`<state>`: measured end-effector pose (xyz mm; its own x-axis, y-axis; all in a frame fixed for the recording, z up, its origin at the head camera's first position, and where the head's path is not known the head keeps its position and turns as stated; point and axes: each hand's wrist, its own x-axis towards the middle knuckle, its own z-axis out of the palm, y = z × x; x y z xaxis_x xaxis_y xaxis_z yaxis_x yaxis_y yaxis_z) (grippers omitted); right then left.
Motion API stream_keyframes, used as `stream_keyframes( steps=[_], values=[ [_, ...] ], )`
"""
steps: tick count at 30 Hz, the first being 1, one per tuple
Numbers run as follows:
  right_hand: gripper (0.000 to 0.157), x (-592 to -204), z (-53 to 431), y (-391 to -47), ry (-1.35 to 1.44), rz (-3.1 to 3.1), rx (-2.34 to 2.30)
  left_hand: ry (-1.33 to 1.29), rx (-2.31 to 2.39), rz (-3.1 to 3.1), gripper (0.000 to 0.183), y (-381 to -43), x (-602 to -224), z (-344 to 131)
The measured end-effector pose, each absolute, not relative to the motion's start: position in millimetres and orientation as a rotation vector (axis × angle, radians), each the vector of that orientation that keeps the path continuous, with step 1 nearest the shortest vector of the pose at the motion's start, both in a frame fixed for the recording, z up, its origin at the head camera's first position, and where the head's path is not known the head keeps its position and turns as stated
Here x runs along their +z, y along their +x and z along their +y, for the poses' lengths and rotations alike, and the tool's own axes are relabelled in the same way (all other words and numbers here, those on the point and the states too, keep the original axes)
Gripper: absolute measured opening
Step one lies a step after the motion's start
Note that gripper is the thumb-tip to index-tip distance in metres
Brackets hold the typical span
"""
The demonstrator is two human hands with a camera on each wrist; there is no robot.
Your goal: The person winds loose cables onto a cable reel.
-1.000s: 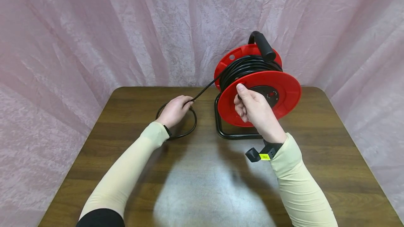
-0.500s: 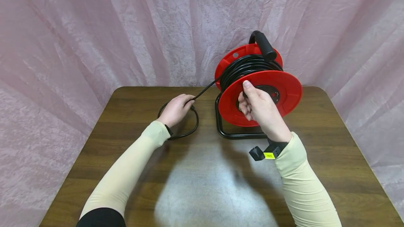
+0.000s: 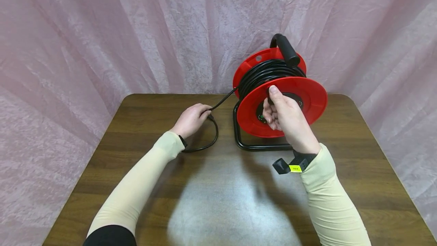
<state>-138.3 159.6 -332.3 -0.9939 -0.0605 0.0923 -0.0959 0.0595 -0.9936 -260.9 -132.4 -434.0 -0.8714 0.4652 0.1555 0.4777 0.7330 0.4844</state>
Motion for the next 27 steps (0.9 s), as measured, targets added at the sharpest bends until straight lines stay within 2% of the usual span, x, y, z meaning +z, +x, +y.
stream_keyframes(
  steps=[11, 27],
  values=[
    [0.061, -333, 166, -139, 0.186, -2.256, 2.130, -0.731, -0.834, -2.925, 0.029, -263, -440, -145],
    [0.056, -331, 173, -138, 0.202, -2.235, 2.150, -0.749, -0.635, -2.828, 0.028, -259, -434, -151]
  ],
)
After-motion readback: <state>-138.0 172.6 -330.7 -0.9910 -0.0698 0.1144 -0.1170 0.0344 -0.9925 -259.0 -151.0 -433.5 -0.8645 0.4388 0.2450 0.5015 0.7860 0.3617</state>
